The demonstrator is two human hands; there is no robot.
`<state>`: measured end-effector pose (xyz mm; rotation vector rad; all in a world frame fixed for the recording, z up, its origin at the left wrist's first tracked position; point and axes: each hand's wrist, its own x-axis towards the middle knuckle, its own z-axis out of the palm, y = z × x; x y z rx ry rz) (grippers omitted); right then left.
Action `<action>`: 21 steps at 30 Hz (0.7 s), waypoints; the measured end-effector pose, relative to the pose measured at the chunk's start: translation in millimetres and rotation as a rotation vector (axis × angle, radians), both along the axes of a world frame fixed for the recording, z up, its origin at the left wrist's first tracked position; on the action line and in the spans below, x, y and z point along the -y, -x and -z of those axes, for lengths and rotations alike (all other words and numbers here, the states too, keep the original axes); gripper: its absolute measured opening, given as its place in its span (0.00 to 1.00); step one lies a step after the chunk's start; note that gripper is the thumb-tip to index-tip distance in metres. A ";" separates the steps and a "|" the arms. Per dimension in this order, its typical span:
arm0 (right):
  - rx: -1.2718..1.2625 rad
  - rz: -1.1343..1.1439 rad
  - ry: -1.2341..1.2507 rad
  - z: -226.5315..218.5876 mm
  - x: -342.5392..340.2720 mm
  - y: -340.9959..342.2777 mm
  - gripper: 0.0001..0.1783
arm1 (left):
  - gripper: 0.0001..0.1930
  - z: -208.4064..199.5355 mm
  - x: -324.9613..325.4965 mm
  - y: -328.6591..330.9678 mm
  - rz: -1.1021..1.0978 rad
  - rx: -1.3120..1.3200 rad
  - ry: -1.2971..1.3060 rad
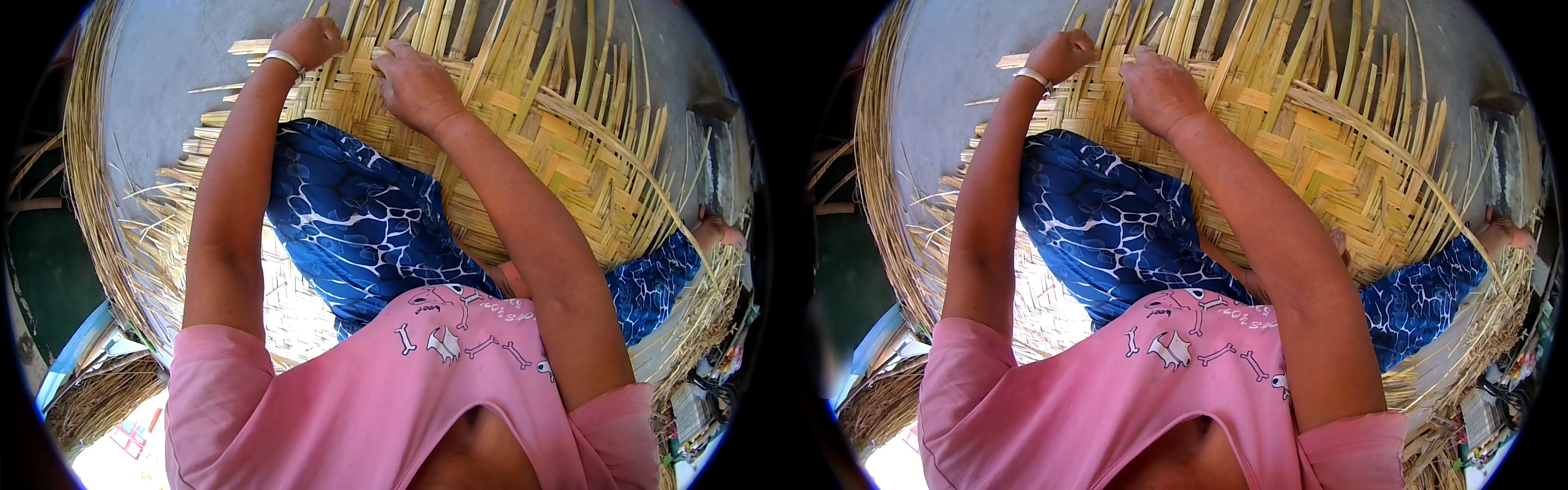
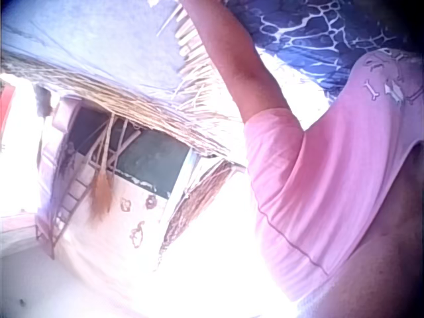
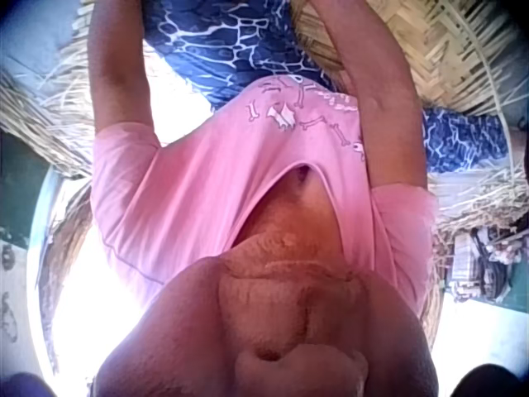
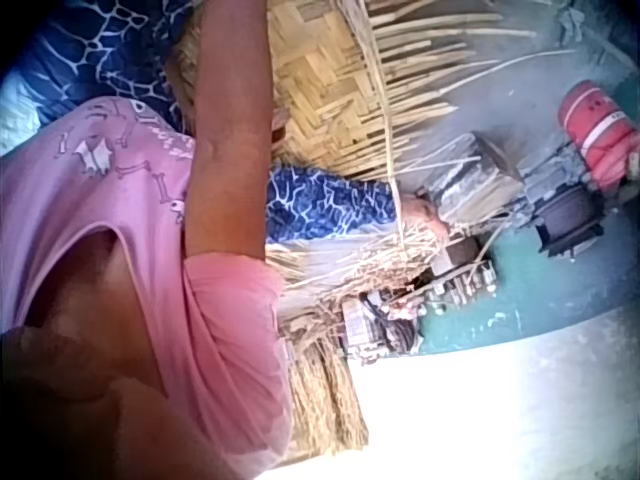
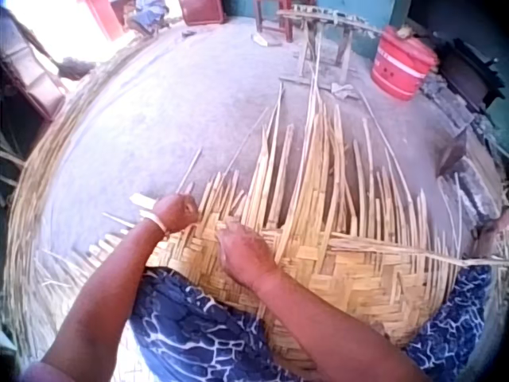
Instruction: The person sits on the floor and weaves thin bamboo strips into a flat basket base. They interlace the strips by hand, periodically adjusting the alignment and tension of the weave.
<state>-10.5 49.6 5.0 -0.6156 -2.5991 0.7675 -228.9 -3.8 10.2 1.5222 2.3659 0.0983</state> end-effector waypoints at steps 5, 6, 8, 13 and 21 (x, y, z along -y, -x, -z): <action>-0.076 0.008 -0.028 3.0 0.6 -0.4 0.09 | 0.16 5.4 0.5 6.7 -0.027 0.156 -0.076; -0.057 0.004 -0.015 3.0 0.7 -1.1 0.09 | 0.17 5.0 0.0 5.2 -0.033 0.146 -0.083; -0.044 0.005 -0.007 0.2 0.8 -1.4 0.09 | 0.17 3.9 -1.8 5.8 -0.028 0.148 -0.056; -0.081 0.007 -0.015 0.0 1.0 -2.6 0.10 | 0.18 9.3 -1.4 9.8 -0.058 0.158 -0.057; -0.035 0.015 0.000 -3.2 1.2 -3.2 0.10 | 0.20 16.8 0.2 16.7 -0.066 0.173 -0.101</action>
